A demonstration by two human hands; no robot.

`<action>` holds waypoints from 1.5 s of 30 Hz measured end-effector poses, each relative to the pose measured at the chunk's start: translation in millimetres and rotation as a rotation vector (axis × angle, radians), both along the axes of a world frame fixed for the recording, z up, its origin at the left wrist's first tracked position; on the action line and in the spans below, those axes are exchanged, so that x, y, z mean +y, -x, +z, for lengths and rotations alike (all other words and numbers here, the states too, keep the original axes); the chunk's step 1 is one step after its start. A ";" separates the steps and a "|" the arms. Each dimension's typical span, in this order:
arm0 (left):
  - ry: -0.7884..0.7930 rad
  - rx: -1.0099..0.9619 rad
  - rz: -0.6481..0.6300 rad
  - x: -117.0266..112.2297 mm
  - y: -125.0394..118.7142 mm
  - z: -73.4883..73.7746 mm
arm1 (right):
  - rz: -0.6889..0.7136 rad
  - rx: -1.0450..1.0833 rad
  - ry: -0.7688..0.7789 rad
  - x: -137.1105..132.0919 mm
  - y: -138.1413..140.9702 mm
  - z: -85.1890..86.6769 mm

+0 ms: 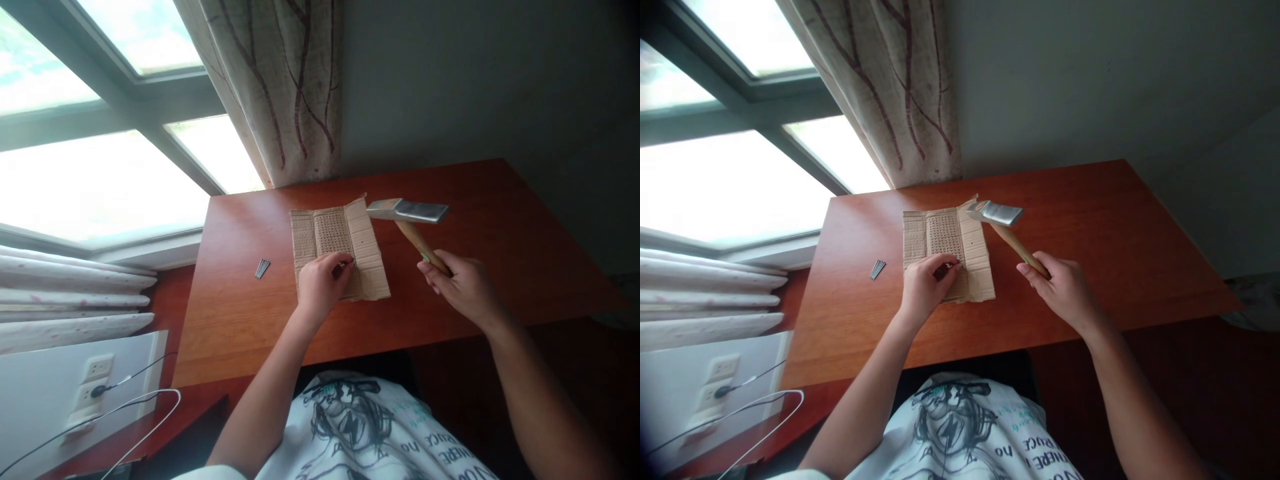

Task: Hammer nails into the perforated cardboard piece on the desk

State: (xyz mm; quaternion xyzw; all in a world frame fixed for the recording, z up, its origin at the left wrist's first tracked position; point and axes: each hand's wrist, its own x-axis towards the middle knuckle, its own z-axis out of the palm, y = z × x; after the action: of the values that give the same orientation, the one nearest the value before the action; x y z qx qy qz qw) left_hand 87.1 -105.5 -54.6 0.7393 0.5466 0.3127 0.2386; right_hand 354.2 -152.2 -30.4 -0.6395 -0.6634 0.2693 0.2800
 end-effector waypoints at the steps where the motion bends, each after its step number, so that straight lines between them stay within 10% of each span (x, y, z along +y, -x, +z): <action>1: -0.004 0.004 0.001 0.2 0.2 -0.2 | 0.040 -0.067 0.010 -1.8 -2.4 7.5; 15: -0.002 0.013 -0.004 0.2 1.0 -3.2 | 0.213 -0.273 0.207 -14.9 -0.1 48.5; 45: 0.030 0.073 -0.001 2.2 0.0 0.5 | 0.203 -0.258 0.188 -13.6 12.2 43.6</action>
State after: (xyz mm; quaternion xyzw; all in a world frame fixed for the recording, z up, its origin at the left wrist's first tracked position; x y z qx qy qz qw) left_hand 87.2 -103.3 -54.0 0.7468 0.5591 0.2773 0.2299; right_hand 342.0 -165.7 13.2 -0.6218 -0.7268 0.2729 0.1031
